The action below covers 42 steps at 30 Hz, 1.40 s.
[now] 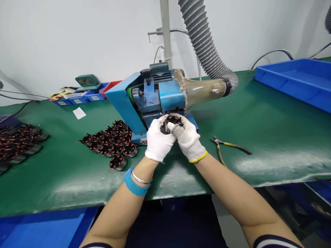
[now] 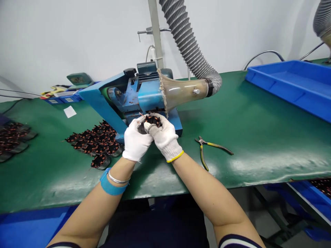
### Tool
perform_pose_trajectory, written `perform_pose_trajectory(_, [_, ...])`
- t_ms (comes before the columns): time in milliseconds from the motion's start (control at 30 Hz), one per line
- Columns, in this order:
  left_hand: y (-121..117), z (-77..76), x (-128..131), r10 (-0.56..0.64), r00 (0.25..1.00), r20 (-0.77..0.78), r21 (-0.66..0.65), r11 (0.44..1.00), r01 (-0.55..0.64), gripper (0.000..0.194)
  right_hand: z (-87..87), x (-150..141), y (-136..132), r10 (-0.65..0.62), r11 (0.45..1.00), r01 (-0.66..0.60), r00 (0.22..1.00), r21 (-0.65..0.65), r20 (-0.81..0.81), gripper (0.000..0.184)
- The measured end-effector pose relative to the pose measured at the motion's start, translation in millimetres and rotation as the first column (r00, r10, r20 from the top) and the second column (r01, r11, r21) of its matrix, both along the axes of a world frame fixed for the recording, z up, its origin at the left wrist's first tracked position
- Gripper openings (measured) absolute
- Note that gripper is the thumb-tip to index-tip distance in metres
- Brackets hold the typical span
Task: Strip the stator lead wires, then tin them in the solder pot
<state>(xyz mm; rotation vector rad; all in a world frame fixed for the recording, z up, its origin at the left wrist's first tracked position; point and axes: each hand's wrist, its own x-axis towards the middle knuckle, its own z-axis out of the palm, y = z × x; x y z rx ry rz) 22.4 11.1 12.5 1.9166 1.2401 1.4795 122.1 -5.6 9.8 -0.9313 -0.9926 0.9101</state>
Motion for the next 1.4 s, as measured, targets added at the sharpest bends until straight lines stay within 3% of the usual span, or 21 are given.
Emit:
perform_pose_trajectory(133, [0,0.5,2,-0.027,1.0,0.017,-0.043,0.999,0.027,0.047,-0.7,-4,-1,-0.034,0.999,0.034,0.999,-0.018,-0.017,0.047])
perform_pose_trajectory(233, [-5,-4.4,-4,-0.098,0.994,0.043,0.007,0.995,0.098,0.05,-1.0,-5,-9,-0.073,0.997,0.073,0.996,-0.003,0.042,0.051])
perform_pose_trajectory(333, [-14,-10.9,-16,-0.169,0.985,0.026,0.112,0.98,0.165,0.058,1.6,2,-21,-0.043,0.996,0.02,0.962,0.086,0.271,0.058])
perform_pose_trajectory(400, [-20,-12.2,-23,-0.201,0.978,0.05,0.128,0.973,0.193,0.06,5.4,13,-27,-0.006,0.987,-0.066,0.893,0.144,0.451,0.063])
perform_pose_trajectory(567, [-22,0.8,-31,-0.214,0.953,0.215,-0.062,0.971,0.232,0.054,14.3,34,-30,0.143,0.928,-0.32,0.779,0.19,0.611,0.053])
perform_pose_trajectory(633, [-22,7.1,-33,-0.269,0.939,0.215,-0.143,0.942,0.303,0.057,15.2,33,-31,0.07,0.929,-0.286,0.756,0.233,0.65,0.046])
perform_pose_trajectory(733, [-24,11.5,-35,-0.376,0.892,0.249,-0.237,0.87,0.433,0.061,15.5,31,-32,-0.104,0.955,-0.121,0.72,0.272,0.687,0.03])
perform_pose_trajectory(867, [-27,11.1,-33,-0.356,0.865,0.354,-0.308,0.829,0.468,0.057,18.9,43,-30,-0.224,0.967,0.132,0.851,0.22,0.476,0.017])
perform_pose_trajectory(933, [-26,11.1,-32,-0.329,0.861,0.387,-0.318,0.829,0.46,0.058,21.6,50,-29,-0.228,0.97,0.171,0.884,0.17,0.409,0.021])
perform_pose_trajectory(1033, [-25,11.7,-33,-0.311,0.871,0.379,-0.327,0.836,0.441,0.063,24.4,48,-32,-0.066,0.984,-0.041,0.816,0.172,0.574,0.035])
perform_pose_trajectory(1100, [-25,11.6,-34,-0.319,0.868,0.38,-0.341,0.824,0.452,0.065,24.5,41,-34,-0.01,0.973,-0.147,0.743,0.178,0.67,0.028])
perform_pose_trajectory(1133, [-26,11.4,-34,-0.33,0.856,0.398,-0.357,0.804,0.475,0.065,24.2,38,-34,0.004,0.973,-0.156,0.748,0.169,0.664,0.021])
perform_pose_trajectory(1200, [-29,10.9,-33,-0.351,0.81,0.469,-0.392,0.739,0.547,0.066,23.5,36,-32,0.045,0.989,-0.109,0.856,0.095,0.515,0.018])
perform_pose_trajectory(1267, [-33,10.6,-30,-0.351,0.765,0.541,-0.404,0.689,0.602,0.066,23.5,39,-27,0.037,0.999,-0.036,0.977,-0.008,0.21,0.022])
perform_pose_trajectory(1333, [-34,10.8,-28,-0.325,0.758,0.566,-0.396,0.699,0.595,0.066,24.5,42,-23,-0.021,0.996,0.021,1.0,-0.086,-0.006,0.025])
perform_pose_trajectory(1400, [-33,11.0,-28,-0.292,0.779,0.555,-0.382,0.742,0.551,0.068,25.3,41,-23,0.016,0.995,-0.014,1.0,-0.096,0.01,0.029])
